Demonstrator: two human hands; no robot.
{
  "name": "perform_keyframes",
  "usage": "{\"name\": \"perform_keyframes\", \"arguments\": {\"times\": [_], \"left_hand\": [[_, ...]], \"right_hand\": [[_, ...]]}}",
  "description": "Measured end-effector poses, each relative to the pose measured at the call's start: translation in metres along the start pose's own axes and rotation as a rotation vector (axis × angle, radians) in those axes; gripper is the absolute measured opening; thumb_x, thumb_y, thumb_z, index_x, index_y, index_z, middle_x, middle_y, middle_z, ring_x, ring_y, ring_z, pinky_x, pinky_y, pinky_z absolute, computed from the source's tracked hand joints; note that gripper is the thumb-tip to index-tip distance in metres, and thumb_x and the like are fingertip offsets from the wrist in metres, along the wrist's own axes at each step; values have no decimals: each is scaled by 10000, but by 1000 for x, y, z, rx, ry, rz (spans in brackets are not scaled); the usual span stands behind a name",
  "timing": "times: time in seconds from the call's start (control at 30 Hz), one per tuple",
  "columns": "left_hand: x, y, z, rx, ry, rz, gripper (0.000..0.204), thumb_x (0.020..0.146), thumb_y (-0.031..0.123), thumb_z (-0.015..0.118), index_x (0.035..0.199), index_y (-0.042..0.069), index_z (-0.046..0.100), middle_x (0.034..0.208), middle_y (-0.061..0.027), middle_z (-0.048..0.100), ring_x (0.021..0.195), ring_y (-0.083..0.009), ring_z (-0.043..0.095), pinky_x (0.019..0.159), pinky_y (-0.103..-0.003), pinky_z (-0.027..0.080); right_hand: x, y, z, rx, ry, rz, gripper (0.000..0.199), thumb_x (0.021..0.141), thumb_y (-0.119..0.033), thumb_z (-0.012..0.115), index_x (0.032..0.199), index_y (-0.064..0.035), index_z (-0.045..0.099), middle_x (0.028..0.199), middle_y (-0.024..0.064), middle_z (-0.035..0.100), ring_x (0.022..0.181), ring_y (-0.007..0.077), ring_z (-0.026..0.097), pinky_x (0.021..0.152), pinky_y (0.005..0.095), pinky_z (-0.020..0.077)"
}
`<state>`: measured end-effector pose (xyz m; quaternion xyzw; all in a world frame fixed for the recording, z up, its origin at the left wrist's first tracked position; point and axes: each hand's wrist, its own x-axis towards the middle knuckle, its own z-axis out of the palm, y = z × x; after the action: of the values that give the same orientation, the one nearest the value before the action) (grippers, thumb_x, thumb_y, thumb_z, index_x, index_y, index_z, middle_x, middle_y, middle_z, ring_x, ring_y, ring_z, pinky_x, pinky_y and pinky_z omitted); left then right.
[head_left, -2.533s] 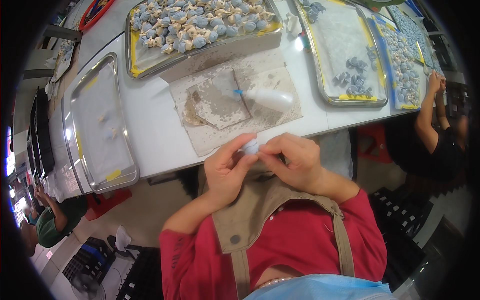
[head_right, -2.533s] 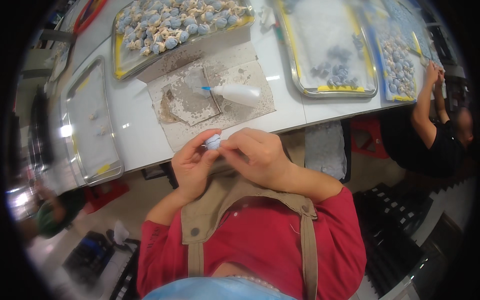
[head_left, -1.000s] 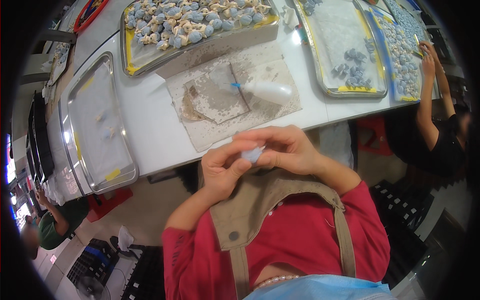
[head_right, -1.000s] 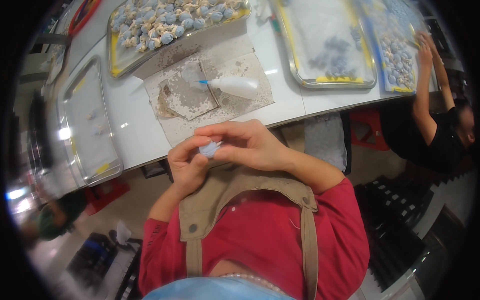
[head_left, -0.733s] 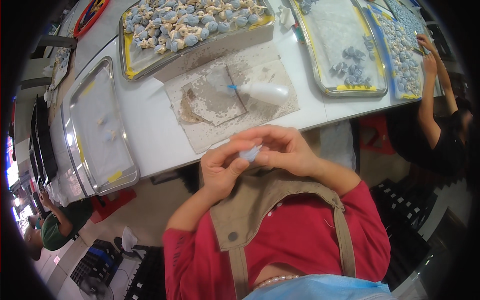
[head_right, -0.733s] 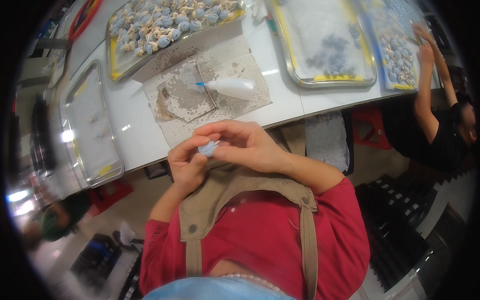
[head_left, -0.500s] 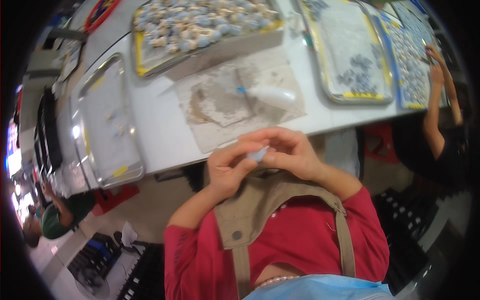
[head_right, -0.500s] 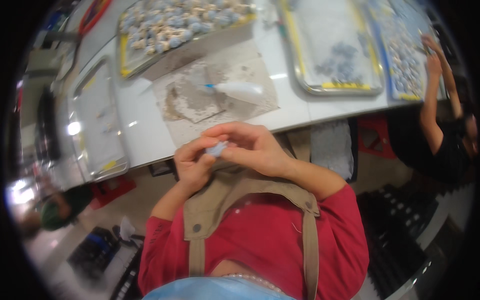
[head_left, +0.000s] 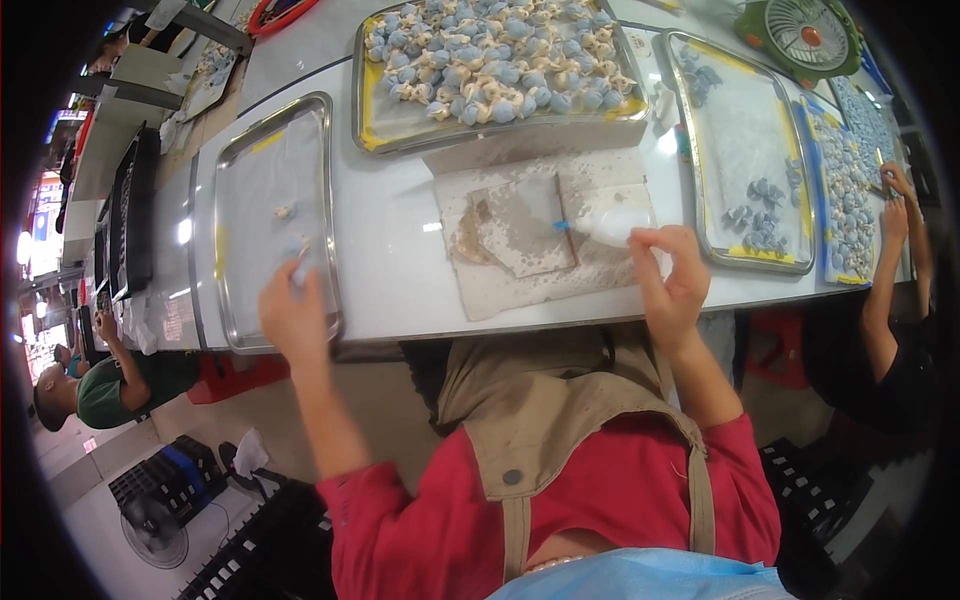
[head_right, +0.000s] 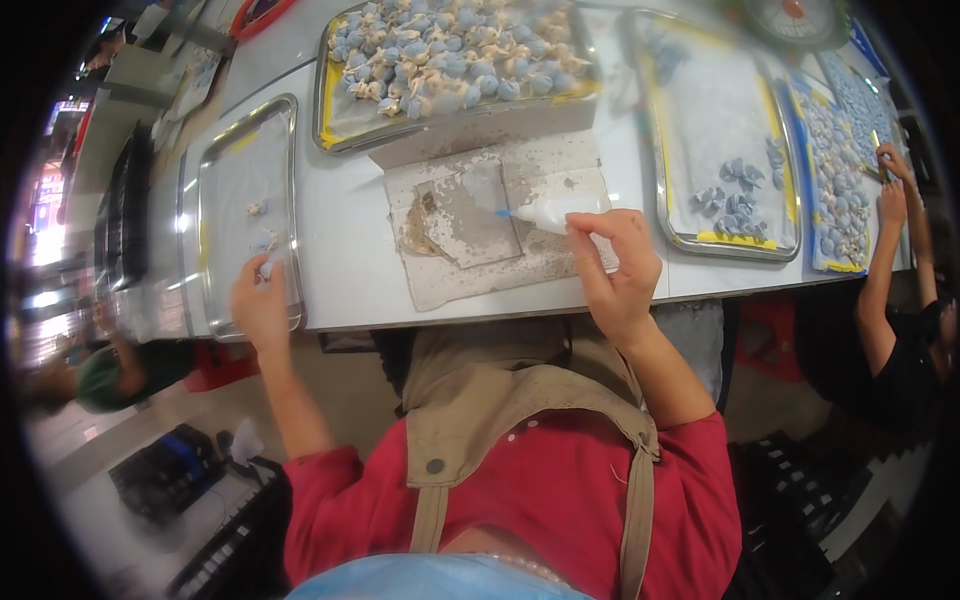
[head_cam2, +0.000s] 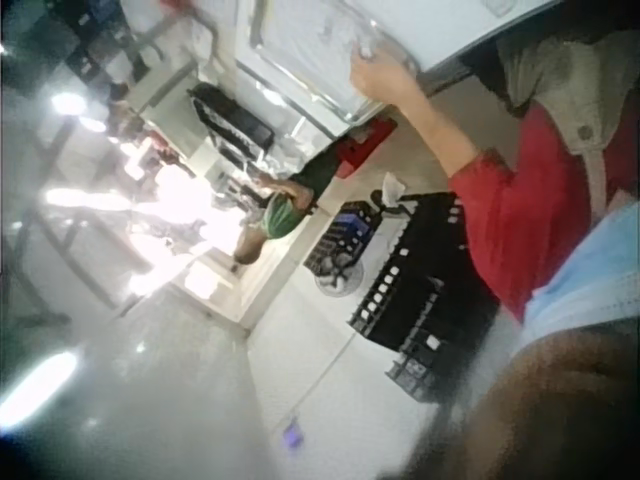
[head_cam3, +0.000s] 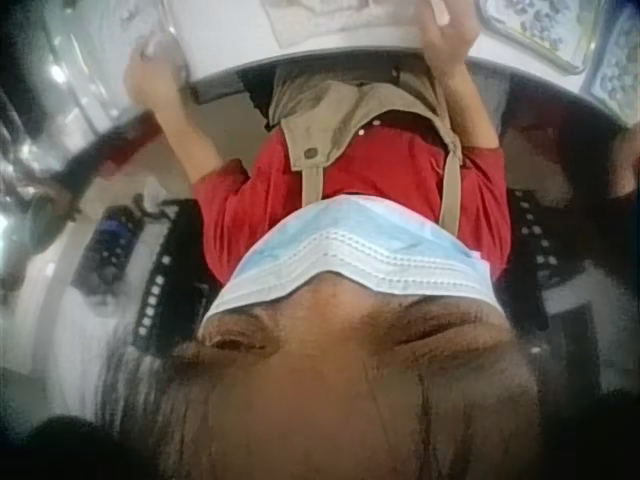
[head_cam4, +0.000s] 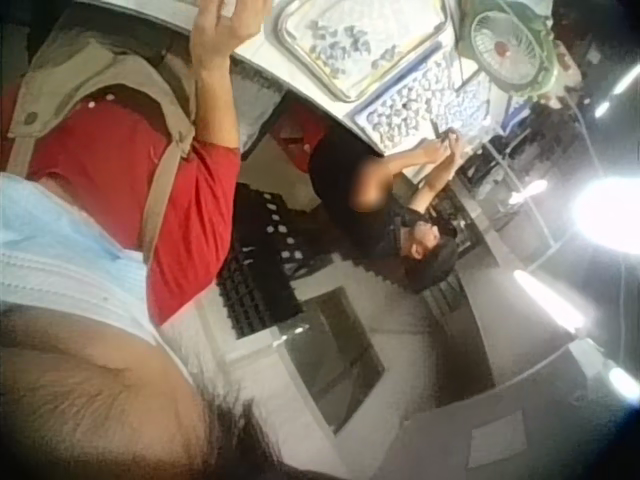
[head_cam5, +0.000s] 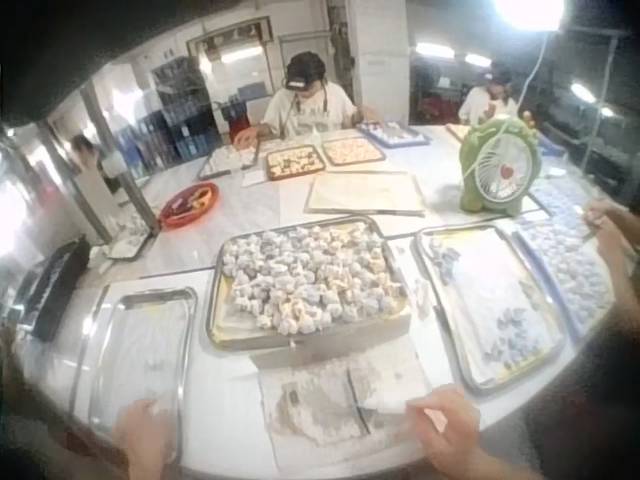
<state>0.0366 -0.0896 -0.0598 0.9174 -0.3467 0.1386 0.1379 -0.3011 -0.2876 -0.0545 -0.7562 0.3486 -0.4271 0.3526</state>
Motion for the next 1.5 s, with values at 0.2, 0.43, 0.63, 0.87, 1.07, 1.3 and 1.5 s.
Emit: {"name": "perform_keyframes", "arguments": {"times": [0.2, 0.43, 0.63, 0.87, 1.07, 1.3, 1.5], "left_hand": [[62, 55, 20, -269, 111, 350, 152, 735, 90, 620, 884, 61, 627, 899, -88, 617, 865, -269, 563, 770, -354, 444], [141, 150, 80, -333, -88, 720, 240, 759, 34, 578, 995, 73, 595, 942, -111, 609, 891, -296, 565, 767, -384, 452], [138, 153, 90, -269, -157, 701, 262, 762, -9, 531, 1002, 83, 582, 978, -122, 555, 849, -304, 575, 715, -402, 474], [130, 129, 90, -320, -72, 613, 250, 771, 10, 548, 1014, 65, 566, 1012, -140, 521, 769, -312, 577, 682, -393, 480], [71, 148, 15, -1045, -253, 263, 269, 829, 26, 565, 1097, 15, 543, 1008, -68, 578, 737, -109, 576, 615, -218, 461], [-72, 168, -22, -1701, -1128, -375, 327, 837, 16, 564, 1154, -15, 489, 1143, -115, 545, 892, -156, 601, 736, -235, 475], [-102, 174, -8, -1695, -1085, -377, 344, 841, 1, 562, 1169, -8, 459, 1103, -121, 563, 910, -151, 595, 750, -226, 474]], "right_hand": [[6, 7, -2, -127, 50, -58, 179, 731, 28, 621, 902, -27, 620, 904, 80, 608, 906, 230, 527, 809, 308, 404], [7, 10, -1, -124, 33, -55, 215, 740, 0, 620, 952, -33, 609, 1001, 100, 602, 971, 257, 523, 864, 335, 391], [22, 14, -7, -247, -62, -33, 312, 790, -66, 604, 1099, -46, 564, 1113, 120, 555, 1035, 282, 497, 891, 354, 387], [23, 24, -7, -194, -270, 26, 382, 759, -127, 650, 1121, -56, 551, 1110, 126, 552, 1034, 298, 493, 868, 363, 395], [18, 28, -13, -327, -341, -36, 368, 687, -151, 720, 1006, -38, 574, 954, 93, 611, 898, 280, 556, 719, 331, 452], [-3, 11, -19, 58, -199, 241, 295, 739, -129, 712, 954, -12, 548, 829, 78, 605, 711, 145, 576, 628, 255, 454], [-25, -12, -38, 265, -150, 254, 333, 717, -115, 730, 955, 10, 534, 815, 77, 594, 715, 100, 551, 618, 226, 441]]}}
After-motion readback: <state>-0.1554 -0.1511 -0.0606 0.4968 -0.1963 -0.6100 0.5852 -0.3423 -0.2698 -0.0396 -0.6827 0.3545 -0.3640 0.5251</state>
